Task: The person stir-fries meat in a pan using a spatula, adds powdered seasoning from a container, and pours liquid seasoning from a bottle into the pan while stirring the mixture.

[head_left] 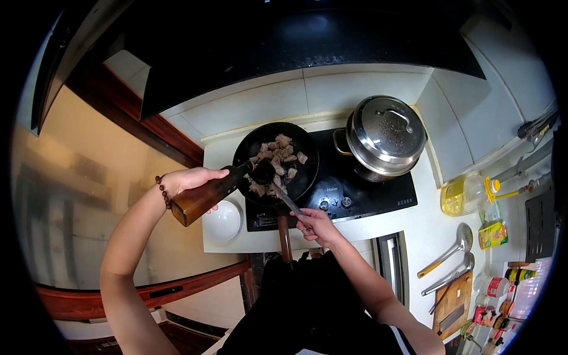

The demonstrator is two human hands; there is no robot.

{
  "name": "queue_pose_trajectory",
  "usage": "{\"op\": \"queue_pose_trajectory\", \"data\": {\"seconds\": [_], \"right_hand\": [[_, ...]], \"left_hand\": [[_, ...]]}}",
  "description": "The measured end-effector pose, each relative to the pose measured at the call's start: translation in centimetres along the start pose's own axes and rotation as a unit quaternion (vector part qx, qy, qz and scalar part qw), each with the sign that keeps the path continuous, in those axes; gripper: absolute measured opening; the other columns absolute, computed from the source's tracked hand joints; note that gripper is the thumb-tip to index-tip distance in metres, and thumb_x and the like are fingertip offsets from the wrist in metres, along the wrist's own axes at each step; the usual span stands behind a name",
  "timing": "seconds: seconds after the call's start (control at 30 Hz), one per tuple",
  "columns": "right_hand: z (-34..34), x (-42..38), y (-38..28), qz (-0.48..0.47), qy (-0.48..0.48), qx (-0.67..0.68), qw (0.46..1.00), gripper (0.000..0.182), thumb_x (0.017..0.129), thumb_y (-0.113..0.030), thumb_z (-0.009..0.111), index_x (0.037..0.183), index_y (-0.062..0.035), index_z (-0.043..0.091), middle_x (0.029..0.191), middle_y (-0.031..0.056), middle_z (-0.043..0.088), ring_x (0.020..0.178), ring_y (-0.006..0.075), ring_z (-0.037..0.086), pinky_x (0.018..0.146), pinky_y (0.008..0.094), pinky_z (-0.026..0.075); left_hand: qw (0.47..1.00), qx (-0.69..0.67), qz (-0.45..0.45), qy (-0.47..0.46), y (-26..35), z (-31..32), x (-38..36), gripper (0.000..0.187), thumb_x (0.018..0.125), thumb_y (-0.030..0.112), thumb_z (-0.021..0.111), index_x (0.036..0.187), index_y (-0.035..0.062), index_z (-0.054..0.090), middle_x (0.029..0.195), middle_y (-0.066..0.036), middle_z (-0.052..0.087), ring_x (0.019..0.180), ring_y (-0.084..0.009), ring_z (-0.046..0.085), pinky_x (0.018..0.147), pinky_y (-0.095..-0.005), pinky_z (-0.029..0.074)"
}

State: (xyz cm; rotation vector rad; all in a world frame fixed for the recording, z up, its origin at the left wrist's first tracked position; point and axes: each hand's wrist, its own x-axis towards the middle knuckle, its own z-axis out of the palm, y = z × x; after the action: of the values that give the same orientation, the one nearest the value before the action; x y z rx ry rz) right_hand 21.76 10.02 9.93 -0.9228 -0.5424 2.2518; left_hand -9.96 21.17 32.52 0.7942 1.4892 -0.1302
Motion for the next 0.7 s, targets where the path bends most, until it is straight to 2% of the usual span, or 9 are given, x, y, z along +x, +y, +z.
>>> {"op": "queue_pose_trajectory", "data": {"seconds": [0.3, 0.47, 0.7], "right_hand": [[-0.08, 0.12, 0.18, 0.000, 0.010, -0.003, 1.000, 0.028, 0.108, -0.010, 0.047, 0.131, -0.0011, 0.059, 0.074, 0.0030, 0.056, 0.048, 0.0052, 0.035, 0.043, 0.0211, 0.025], [-0.23, 0.18, 0.19, -0.001, 0.008, 0.003, 1.000, 0.028, 0.108, -0.010, 0.047, 0.131, -0.0014, 0.059, 0.074, 0.0032, 0.056, 0.048, 0.0051, 0.035, 0.043, 0.0212, 0.025], [-0.35, 0.13, 0.09, -0.005, 0.001, -0.001, 1.000, 0.026, 0.108, -0.011, 0.047, 0.130, -0.0026, 0.059, 0.073, 0.0021, 0.055, 0.049, 0.0059, 0.036, 0.044, 0.0224, 0.023]], "left_hand": [[1.000, 0.010, -0.001, 0.004, 0.39, -0.17, -0.33, 0.054, 0.103, 0.054, 0.056, 0.120, 0.0030, 0.060, 0.106, -0.014, 0.068, 0.077, -0.0260, 0.071, 0.070, -0.0403, 0.062], [0.999, 0.023, -0.021, 0.009, 0.84, -0.23, -0.48, 0.055, 0.104, 0.055, 0.054, 0.120, 0.0023, 0.060, 0.100, -0.016, 0.068, 0.078, -0.0262, 0.071, 0.072, -0.0406, 0.061], [0.999, 0.035, -0.003, 0.000, 0.93, -0.42, -0.29, 0.061, 0.102, 0.060, 0.052, 0.119, 0.0018, 0.058, 0.094, -0.018, 0.068, 0.078, -0.0274, 0.071, 0.071, -0.0433, 0.061]]}}
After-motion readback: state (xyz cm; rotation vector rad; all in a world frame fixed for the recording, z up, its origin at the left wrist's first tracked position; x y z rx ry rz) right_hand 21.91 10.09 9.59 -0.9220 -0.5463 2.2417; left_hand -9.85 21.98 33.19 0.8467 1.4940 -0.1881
